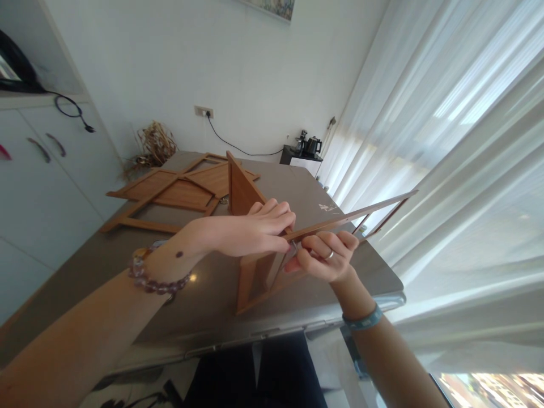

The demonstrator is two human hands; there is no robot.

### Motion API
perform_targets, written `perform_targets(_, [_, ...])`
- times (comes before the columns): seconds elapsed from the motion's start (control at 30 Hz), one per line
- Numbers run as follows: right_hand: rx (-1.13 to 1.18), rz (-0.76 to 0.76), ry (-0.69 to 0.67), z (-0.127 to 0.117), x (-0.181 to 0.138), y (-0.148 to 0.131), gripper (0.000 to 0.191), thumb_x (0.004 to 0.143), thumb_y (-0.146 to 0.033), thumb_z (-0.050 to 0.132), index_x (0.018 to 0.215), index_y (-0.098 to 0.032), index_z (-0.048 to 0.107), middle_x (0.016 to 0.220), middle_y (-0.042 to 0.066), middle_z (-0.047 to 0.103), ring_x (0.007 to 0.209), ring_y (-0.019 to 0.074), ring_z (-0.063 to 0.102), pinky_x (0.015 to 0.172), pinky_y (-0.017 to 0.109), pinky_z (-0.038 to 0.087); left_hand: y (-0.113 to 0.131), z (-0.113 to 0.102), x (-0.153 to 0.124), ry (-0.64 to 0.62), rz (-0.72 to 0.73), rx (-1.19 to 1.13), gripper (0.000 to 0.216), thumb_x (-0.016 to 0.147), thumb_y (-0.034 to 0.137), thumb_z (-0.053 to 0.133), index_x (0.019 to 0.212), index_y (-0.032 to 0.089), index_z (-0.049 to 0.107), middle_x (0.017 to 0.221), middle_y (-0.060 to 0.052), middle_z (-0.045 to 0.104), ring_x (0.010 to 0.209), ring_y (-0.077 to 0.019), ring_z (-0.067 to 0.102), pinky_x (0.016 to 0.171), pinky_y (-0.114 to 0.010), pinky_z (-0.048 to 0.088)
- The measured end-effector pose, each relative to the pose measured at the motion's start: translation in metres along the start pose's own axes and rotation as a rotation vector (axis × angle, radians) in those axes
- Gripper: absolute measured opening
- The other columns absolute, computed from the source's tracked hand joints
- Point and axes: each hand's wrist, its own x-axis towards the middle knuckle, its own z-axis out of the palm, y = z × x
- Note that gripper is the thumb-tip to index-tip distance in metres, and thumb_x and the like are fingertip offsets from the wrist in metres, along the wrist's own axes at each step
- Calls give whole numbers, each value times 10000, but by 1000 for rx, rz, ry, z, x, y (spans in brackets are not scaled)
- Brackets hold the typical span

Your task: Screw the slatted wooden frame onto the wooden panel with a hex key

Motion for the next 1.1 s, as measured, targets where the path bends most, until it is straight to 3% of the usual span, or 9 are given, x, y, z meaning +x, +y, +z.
perform_targets(0.07, [-60,-105,-4,-2,3,9,388,842,-506,711,647,-244,500,598,-85,559,593,103,453,571,321,209,0,0,0,-4,-3,-17,240,920,396,432,807,202,347,956,-19,408,910,-205,367,815,-348,274])
perform_targets(0.17, [43,-183,-70,-5,12,17,368,866,-481,692,662,-249,493,608,-86,558,604,102,449,558,311,208,-1,1,1,-1,18,-36,226,927,396,409,822,201,364,969,-28,404,923,-210,361,847,-362,285])
perform_targets(0.37, [325,-131,-354,-16,20,26,226,988,-341,555,788,-255,492,774,-82,649,729,77,534,580,283,280,-1,1,2,-12,33,-36,223,941,385,380,816,200,372,971,-30,401,918,-210,351,879,-371,288])
perform_targets(0.57, [285,-230,-588,-24,15,37,129,986,-179,492,915,-280,529,1021,-87,688,901,69,562,566,308,268,1,-1,2,-36,3,-39,215,937,387,380,829,203,356,986,-28,389,926,-203,341,877,-360,293])
perform_targets(0.67, [368,-197,-782,-26,24,43,159,1014,-193,447,961,-300,551,1032,-91,681,906,67,558,564,299,259,2,-2,2,-47,19,-33,213,937,390,358,829,207,348,988,-30,397,949,-207,345,931,-371,283])
perform_targets(0.77, [518,-62,-908,-27,39,46,224,1038,-242,402,897,-299,566,870,-85,656,795,71,525,565,277,260,4,-3,1,-57,31,-37,210,940,381,335,821,208,347,977,-33,409,953,-209,354,964,-376,273])
perform_targets(0.97, [676,199,-946,-25,55,42,262,1021,-245,394,835,-282,575,756,-58,599,666,99,438,585,263,273,1,-1,1,-54,45,-36,238,946,374,298,807,205,394,956,-40,410,935,-216,352,920,-376,300])
perform_targets(1.1, [496,35,-840,-23,52,36,319,1039,-222,337,811,-272,554,771,-50,596,692,111,457,624,302,261,-4,2,1,-28,54,-26,265,971,408,302,892,205,451,981,-37,411,924,-212,349,893,-373,298])
